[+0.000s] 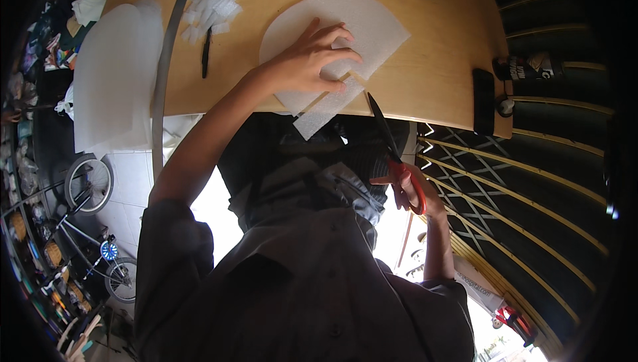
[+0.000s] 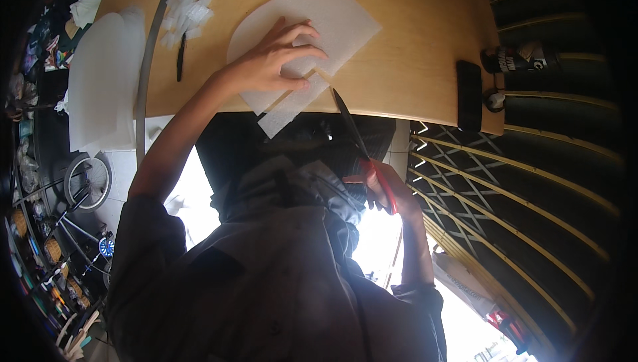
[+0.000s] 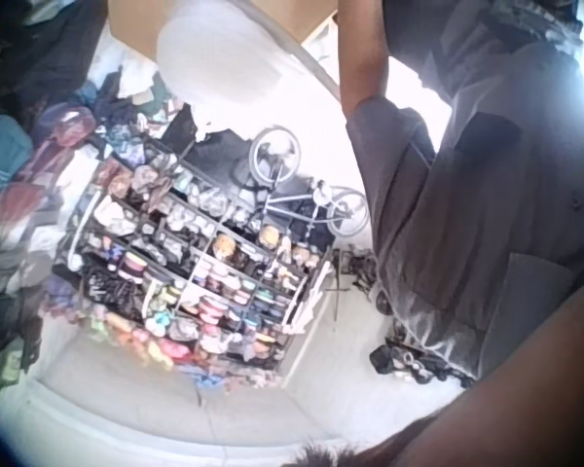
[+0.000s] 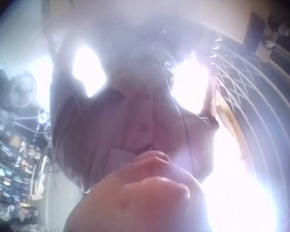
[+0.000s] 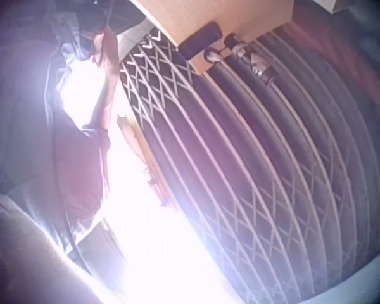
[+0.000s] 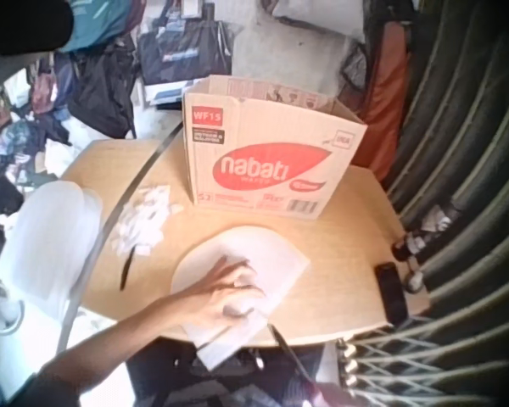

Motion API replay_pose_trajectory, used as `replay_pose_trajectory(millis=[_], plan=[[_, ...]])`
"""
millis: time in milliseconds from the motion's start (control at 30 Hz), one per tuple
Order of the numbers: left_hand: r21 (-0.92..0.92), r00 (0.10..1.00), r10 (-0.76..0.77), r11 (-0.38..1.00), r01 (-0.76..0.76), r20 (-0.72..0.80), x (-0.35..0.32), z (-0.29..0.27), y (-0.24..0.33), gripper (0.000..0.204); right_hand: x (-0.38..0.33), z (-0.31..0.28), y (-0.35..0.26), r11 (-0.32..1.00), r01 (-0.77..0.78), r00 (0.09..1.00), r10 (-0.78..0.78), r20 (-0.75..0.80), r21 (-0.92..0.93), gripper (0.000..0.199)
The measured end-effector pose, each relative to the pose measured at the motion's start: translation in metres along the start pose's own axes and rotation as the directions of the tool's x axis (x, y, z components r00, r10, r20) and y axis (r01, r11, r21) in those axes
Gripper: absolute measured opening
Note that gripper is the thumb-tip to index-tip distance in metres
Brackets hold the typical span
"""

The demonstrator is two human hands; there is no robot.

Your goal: The person is cutting a semi-circular piece of white foam into smaller rectangular strips using scissors.

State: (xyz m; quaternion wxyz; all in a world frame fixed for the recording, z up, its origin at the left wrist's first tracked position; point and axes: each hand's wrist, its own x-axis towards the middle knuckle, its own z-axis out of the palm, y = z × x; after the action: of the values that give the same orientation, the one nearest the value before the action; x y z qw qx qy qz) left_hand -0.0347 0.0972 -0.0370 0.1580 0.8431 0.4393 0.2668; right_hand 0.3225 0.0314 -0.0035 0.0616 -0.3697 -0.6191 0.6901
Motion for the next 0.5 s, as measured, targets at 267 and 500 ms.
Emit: replay_pose_trajectory(millis=[267, 500], plan=[[0.293, 0.996, 0.003, 0.956, 0.025, -0.095, 0.008, 0.015, 0.026, 0.030, -0.016, 0.012, 0.018, 0.996, -0.003, 0.997, 0.010, -0.077, 0.089, 0.082], [0.324, 0.990, -0.001, 0.945, 0.047, -0.142, 0.013, 0.017, 0.035, 0.024, -0.012, 0.020, 0.020, 0.998, 0.018, 0.994, -0.012, -0.109, 0.054, 0.085]])
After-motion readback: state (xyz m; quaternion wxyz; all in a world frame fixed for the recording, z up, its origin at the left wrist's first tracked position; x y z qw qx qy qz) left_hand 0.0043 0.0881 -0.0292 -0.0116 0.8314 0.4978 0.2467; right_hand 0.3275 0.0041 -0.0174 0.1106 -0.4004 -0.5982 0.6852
